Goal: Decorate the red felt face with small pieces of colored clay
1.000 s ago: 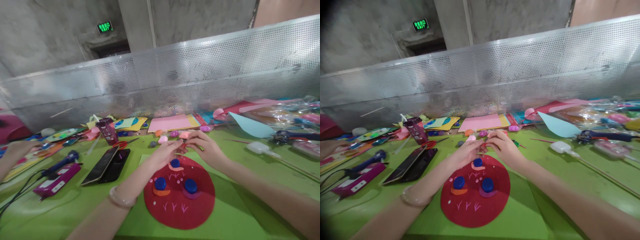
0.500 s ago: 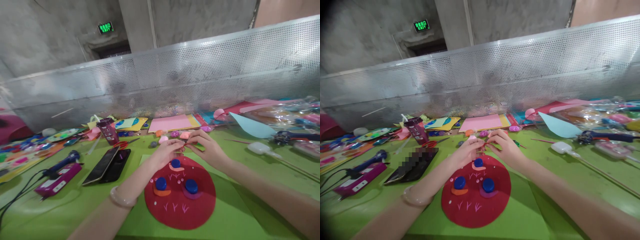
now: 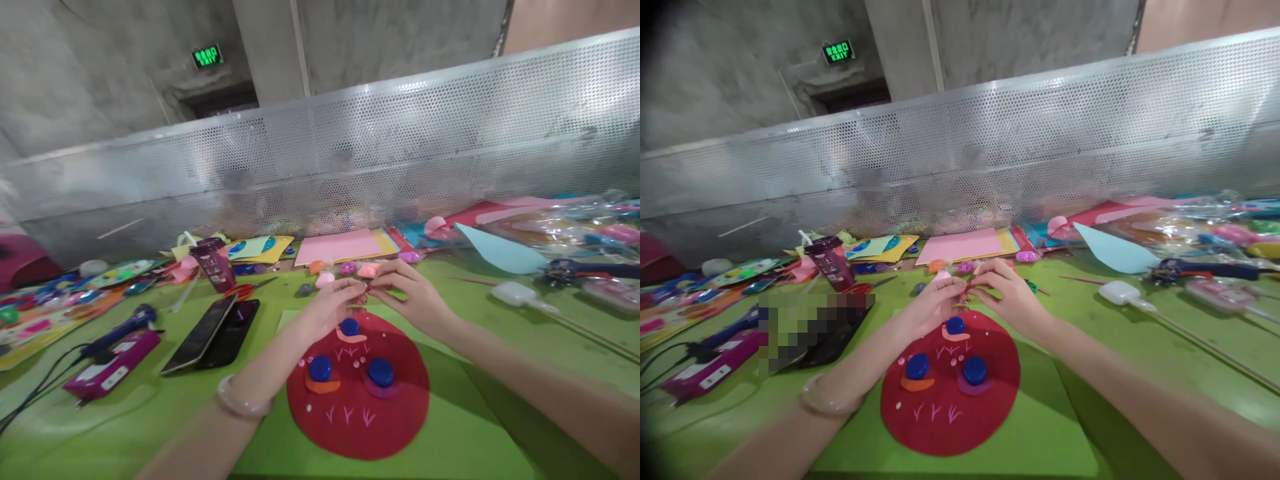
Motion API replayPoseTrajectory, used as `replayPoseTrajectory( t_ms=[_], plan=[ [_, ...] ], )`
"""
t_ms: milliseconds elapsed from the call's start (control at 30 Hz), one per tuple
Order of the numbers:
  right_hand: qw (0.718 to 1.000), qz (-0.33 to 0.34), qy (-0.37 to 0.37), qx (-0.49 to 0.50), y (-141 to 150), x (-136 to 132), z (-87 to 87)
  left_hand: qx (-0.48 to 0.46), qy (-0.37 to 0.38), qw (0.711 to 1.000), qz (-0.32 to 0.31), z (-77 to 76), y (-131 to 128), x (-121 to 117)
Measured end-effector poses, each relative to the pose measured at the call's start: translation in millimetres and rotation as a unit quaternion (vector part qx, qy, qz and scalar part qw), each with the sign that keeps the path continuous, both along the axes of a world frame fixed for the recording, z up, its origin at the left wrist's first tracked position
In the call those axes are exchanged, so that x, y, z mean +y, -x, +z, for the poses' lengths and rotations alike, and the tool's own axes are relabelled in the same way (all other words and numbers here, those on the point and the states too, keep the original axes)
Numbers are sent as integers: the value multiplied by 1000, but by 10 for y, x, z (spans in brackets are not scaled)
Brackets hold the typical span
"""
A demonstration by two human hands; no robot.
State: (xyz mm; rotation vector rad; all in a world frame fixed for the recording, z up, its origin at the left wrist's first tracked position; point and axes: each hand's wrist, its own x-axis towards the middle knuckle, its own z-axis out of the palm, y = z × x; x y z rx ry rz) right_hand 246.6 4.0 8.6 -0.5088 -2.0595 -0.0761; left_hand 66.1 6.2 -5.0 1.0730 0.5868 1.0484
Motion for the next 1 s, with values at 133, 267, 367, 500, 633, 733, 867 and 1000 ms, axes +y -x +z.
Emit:
replayPoseTrajectory(
  t_ms=[133,267,367,500,633,733,867,1000],
  plan=[
    [1000,-7,28,8,2,-8,6,7,-2,1000,6,5,-6,-7],
    [999,14,29,14,16,1,-6,12,2,1000,5,7,-9,-18],
    [999,18,46,12,8,15,-14,9,3,1000,0,14,-17,-32],
    [998,-8,59,12,-66,94,6,-7,1,1000,16,28,-28,-40],
    [997,-17,69,-34,-181,264,-31,-22,24,998,59,38,-22,-25],
    [993,-9,79,-87,-241,379,-122,-33,28,996,77,37,-14,-11],
    [988,-19,89,-123,-275,467,-239,-37,26,995,92,21,-14,5],
    [985,-35,93,-141,-295,526,-303,-28,12,996,89,2,-19,9]
  ],
)
